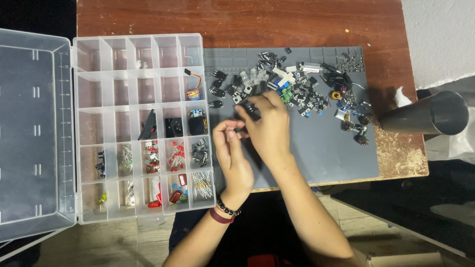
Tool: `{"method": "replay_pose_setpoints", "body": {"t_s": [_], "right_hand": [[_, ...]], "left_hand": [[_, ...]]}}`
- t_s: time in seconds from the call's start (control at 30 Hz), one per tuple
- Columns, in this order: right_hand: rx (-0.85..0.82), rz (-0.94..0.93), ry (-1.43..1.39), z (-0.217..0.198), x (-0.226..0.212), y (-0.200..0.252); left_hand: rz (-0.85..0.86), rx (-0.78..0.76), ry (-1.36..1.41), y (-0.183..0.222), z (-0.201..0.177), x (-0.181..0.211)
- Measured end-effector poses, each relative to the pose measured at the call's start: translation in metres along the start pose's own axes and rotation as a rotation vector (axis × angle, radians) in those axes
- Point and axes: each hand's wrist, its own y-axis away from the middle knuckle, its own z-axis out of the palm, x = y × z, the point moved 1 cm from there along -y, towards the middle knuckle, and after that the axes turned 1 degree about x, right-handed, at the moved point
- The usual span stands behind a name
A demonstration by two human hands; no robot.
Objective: The person picks up small electronic and plastic components from a pile on a work mat and places them into the individual compartments of a plastic storage box. They also join together small black connectors by hand.
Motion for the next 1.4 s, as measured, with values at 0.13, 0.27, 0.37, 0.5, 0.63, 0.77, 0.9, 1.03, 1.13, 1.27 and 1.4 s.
{"method": "replay_pose_setpoints", "body": {"t_s": [0.13,0.27,0.37,0.5,0.63,0.77,0.9,1.03,1.13,1.27,1.4], "right_hand": [[0.011,-0.022,-0.066,-0.013,0.002,0.004],[0.053,0.041,-0.282,-0.033,-0.001,0.012],[0.038,0.219,-0.56,-0.036,0.005,0.022],[0.04,0.453,-0.94,-0.031,0.026,0.034],[0.106,0.495,-1.04,-0.019,0.029,0.041],[0.108,0.44,-1.029,-0.016,0.04,0.048],[0.102,0.409,-1.048,-0.017,0.042,0.053],[0.091,0.383,-1.017,-0.019,0.039,0.053],[0.089,0.342,-1.017,-0.027,0.028,0.052],[0.031,0.254,-1.039,-0.03,0.024,0.052],[0.028,0.243,-1.049,-0.028,0.021,0.052]], "left_hand": [[0.003,-0.005,-0.036,0.0,0.001,-0.002],[0.015,-0.052,-0.11,-0.001,0.003,0.003],[0.03,-0.114,-0.155,0.0,0.008,0.008],[0.061,-0.147,-0.177,0.0,0.01,0.006],[0.083,-0.167,-0.231,-0.002,0.01,0.005],[0.07,-0.163,-0.224,-0.003,0.008,0.01],[0.06,-0.152,-0.226,-0.001,0.007,0.007],[0.068,-0.137,-0.246,0.0,0.006,0.003],[0.068,-0.091,-0.242,0.0,0.003,-0.002],[0.04,-0.044,-0.216,0.0,0.0,-0.003],[0.029,-0.042,-0.198,0.0,0.003,0.004]]}}
